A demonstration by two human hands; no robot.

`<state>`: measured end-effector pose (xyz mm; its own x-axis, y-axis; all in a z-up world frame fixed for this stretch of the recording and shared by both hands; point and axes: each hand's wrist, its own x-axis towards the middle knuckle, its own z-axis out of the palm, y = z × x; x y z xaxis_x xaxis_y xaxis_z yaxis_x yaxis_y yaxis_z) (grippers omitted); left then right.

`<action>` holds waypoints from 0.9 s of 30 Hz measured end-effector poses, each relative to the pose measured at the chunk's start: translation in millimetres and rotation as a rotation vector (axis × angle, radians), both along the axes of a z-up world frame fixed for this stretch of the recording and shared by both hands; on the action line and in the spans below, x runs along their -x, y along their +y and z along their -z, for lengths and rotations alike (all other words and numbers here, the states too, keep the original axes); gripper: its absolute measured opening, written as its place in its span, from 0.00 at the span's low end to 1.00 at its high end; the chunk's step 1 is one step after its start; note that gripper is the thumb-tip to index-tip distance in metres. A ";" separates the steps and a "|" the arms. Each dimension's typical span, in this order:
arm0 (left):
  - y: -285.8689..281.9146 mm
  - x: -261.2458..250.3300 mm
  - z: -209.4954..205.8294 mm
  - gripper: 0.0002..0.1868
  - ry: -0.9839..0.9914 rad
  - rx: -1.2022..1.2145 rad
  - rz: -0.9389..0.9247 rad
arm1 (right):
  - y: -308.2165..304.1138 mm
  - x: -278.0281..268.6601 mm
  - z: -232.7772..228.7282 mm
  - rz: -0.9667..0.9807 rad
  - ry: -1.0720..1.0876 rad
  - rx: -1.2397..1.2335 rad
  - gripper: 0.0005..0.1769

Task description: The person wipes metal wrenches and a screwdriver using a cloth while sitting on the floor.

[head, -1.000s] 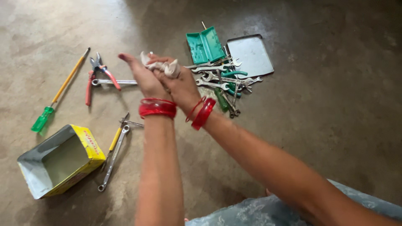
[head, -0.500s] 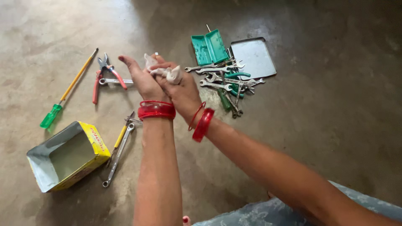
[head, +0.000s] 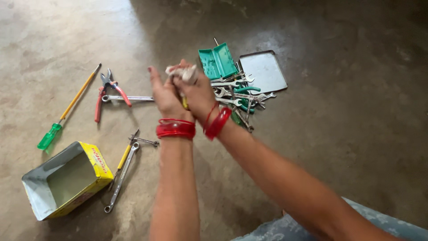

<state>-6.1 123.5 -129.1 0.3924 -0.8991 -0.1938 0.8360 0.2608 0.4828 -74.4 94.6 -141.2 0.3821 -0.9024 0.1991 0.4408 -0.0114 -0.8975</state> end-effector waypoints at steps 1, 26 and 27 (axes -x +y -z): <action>-1.4 -9.9 10.4 0.44 -0.015 0.015 -0.020 | 14.6 4.1 -1.4 -0.005 0.051 0.018 0.12; -15.8 47.8 -2.3 0.23 -0.119 0.210 -0.044 | -67.4 39.3 -30.5 0.405 -0.506 -0.399 0.05; -14.2 46.9 -4.7 0.23 -0.107 0.213 -0.061 | -66.9 41.8 -33.3 0.410 -0.495 -0.395 0.05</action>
<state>-53.0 109.3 -124.4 0.4556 -0.8891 0.0431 0.7628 0.4149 0.4960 -116.2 27.7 -107.9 -0.0500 -0.9929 -0.1079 0.8235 0.0202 -0.5670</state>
